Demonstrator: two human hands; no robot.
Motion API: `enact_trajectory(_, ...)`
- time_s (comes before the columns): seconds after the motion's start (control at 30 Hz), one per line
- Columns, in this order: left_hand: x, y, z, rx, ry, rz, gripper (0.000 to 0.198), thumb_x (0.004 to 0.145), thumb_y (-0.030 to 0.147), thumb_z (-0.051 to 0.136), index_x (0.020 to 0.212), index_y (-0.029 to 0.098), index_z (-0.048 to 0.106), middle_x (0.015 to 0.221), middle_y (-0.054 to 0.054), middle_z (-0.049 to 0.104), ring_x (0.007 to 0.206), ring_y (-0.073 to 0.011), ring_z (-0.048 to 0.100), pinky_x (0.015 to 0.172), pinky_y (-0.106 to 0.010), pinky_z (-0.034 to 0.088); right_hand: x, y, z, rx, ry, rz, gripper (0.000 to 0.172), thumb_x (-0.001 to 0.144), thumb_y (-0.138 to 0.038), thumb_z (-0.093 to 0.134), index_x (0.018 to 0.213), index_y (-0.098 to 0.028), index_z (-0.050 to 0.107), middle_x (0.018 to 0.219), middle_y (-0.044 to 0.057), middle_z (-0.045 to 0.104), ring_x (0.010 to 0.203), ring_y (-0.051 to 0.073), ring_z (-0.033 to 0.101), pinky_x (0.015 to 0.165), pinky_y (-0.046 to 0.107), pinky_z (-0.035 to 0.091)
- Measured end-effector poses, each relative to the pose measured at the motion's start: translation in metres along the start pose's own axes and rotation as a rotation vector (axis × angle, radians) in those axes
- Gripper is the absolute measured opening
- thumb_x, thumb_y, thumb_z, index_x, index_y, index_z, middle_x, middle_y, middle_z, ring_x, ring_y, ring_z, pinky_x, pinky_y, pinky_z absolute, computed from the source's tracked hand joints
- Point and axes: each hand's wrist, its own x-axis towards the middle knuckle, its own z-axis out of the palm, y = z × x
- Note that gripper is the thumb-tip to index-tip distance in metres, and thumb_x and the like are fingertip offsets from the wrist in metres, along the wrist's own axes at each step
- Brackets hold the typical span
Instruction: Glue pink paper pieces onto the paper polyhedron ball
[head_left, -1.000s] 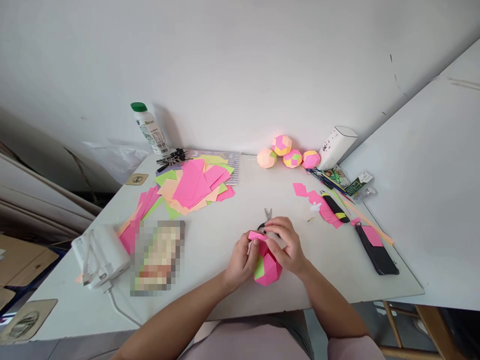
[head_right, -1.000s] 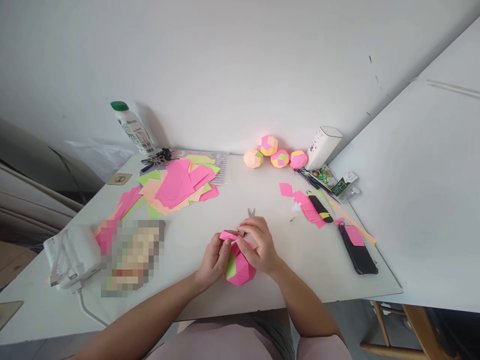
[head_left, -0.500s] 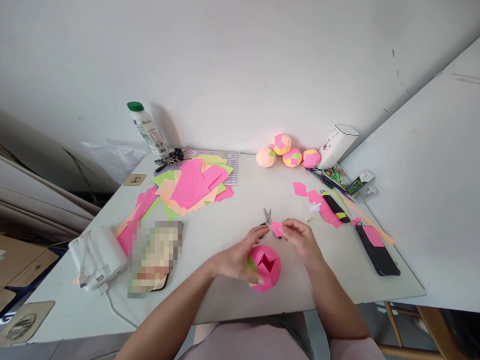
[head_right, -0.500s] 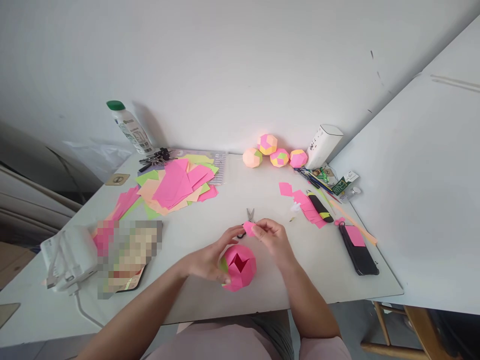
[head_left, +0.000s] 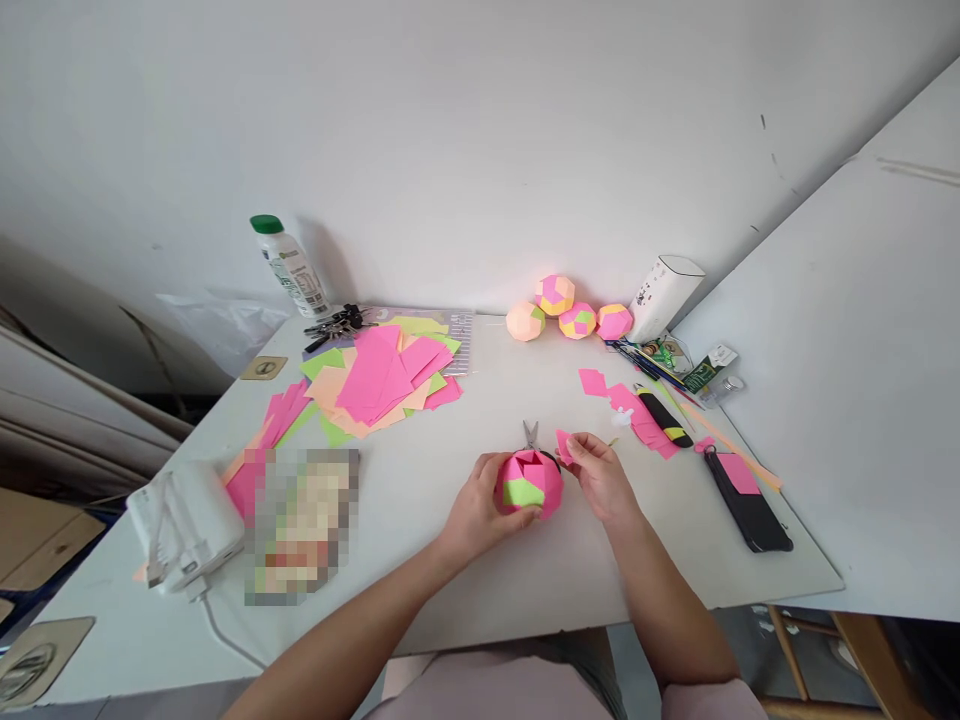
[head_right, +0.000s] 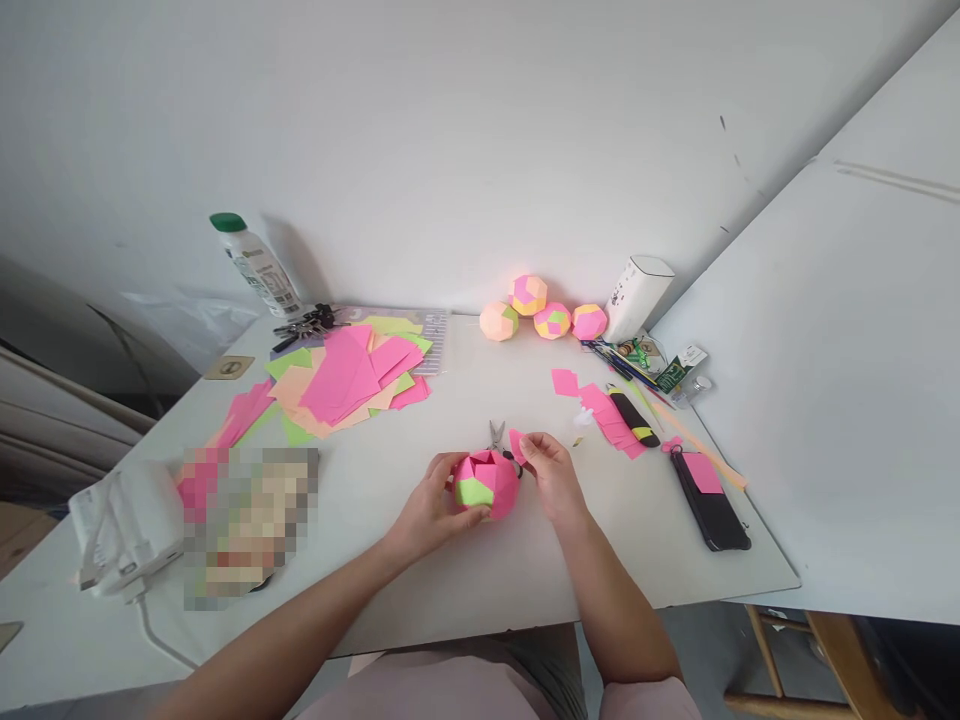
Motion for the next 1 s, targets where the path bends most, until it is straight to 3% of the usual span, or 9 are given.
enact_trajectory(0.07, -0.004, -0.002, 0.006, 0.036, 0.107, 0.02, 0.063, 0.071, 0.049, 0.07, 0.121, 0.02, 0.043, 0.112, -0.01, 0.05, 0.099, -0.0244, 0.057, 0.08, -0.042, 0.053, 0.0, 0.006, 0.005, 0.069, -0.004, 0.013, 0.028, 0.067, -0.041, 0.077, 0.063, -0.019, 0.06, 0.064, -0.002, 0.058, 0.068, 0.015, 0.055, 0.069, 0.03, 0.044)
enact_trajectory(0.17, -0.008, -0.004, 0.009, 0.067, 0.11, 0.11, 0.079, 0.062, 0.056, 0.074, 0.123, 0.02, 0.041, 0.105, -0.01, 0.048, 0.095, -0.026, 0.056, 0.076, -0.044, 0.054, -0.002, 0.015, 0.013, 0.135, -0.056, 0.02, 0.029, 0.07, -0.041, 0.075, 0.064, -0.02, 0.057, 0.068, 0.0, 0.062, 0.067, 0.015, 0.056, 0.067, 0.03, 0.045)
enact_trajectory(0.3, -0.004, -0.006, -0.004, 0.001, -0.088, 0.127, 0.081, 0.059, 0.042, 0.079, 0.126, 0.021, 0.039, 0.121, -0.014, 0.039, 0.121, -0.0335, 0.041, 0.09, -0.05, 0.05, 0.0, 0.021, 0.016, 0.169, -0.112, -0.023, 0.026, 0.072, -0.04, 0.074, 0.066, -0.02, 0.058, 0.071, 0.0, 0.064, 0.069, 0.016, 0.058, 0.067, 0.031, 0.046)
enact_trajectory(0.37, -0.001, -0.007, -0.012, -0.099, -0.25, 0.103, 0.075, 0.064, 0.034, 0.076, 0.126, 0.024, 0.037, 0.137, -0.015, 0.026, 0.138, -0.0348, 0.019, 0.092, -0.045, 0.051, 0.002, 0.022, 0.015, 0.184, -0.132, -0.04, 0.024, 0.073, -0.039, 0.074, 0.068, -0.021, 0.058, 0.069, 0.0, 0.063, 0.072, 0.017, 0.06, 0.069, 0.032, 0.047)
enact_trajectory(0.43, 0.001, -0.006, -0.016, -0.157, -0.349, 0.152, 0.082, 0.065, 0.029, 0.076, 0.133, 0.025, 0.029, 0.141, -0.014, 0.024, 0.143, -0.0341, 0.001, 0.101, -0.046, 0.045, 0.002, 0.023, 0.015, 0.181, -0.14, -0.057, 0.024, 0.073, -0.039, 0.073, 0.068, -0.021, 0.057, 0.068, -0.001, 0.061, 0.073, 0.017, 0.06, 0.07, 0.032, 0.047)
enact_trajectory(0.53, 0.002, -0.004, -0.012, -0.177, -0.371, 0.206, 0.096, 0.063, 0.027, 0.079, 0.14, 0.026, 0.022, 0.148, -0.015, 0.017, 0.143, -0.0352, 0.003, 0.107, -0.051, 0.037, 0.002, 0.023, 0.017, 0.125, -0.154, -0.084, 0.026, 0.075, -0.041, 0.07, 0.069, -0.022, 0.054, 0.067, -0.001, 0.058, 0.071, 0.016, 0.058, 0.071, 0.032, 0.047)
enact_trajectory(0.7, 0.0, -0.007, 0.0, -0.069, -0.248, 0.221, 0.091, 0.064, 0.03, 0.079, 0.139, 0.025, 0.027, 0.143, -0.016, 0.031, 0.133, -0.0331, 0.035, 0.103, -0.051, 0.042, -0.003, 0.015, 0.015, 0.047, -0.17, -0.229, 0.021, 0.084, -0.04, 0.061, 0.074, -0.023, 0.054, 0.067, -0.002, 0.057, 0.069, 0.016, 0.056, 0.074, 0.035, 0.046)
enact_trajectory(0.87, 0.001, -0.013, 0.002, 0.23, 0.068, 0.355, 0.088, 0.073, 0.032, 0.072, 0.142, 0.024, 0.017, 0.141, -0.02, 0.032, 0.128, -0.0357, 0.04, 0.095, -0.054, 0.046, -0.016, 0.002, 0.01, -0.128, -0.098, -0.536, 0.016, 0.092, -0.036, 0.049, 0.084, -0.023, 0.053, 0.073, 0.0, 0.057, 0.076, 0.018, 0.058, 0.079, 0.038, 0.044)
enact_trajectory(1.0, 0.006, -0.016, 0.002, 0.43, 0.281, 0.451, 0.079, 0.081, 0.032, 0.064, 0.143, 0.024, 0.016, 0.137, -0.021, 0.037, 0.125, -0.0354, 0.043, 0.092, -0.053, 0.047, -0.028, 0.003, 0.013, -0.313, -0.231, -0.606, 0.014, 0.096, -0.033, 0.039, 0.089, -0.024, 0.047, 0.083, 0.003, 0.06, 0.081, 0.019, 0.058, 0.076, 0.038, 0.044)
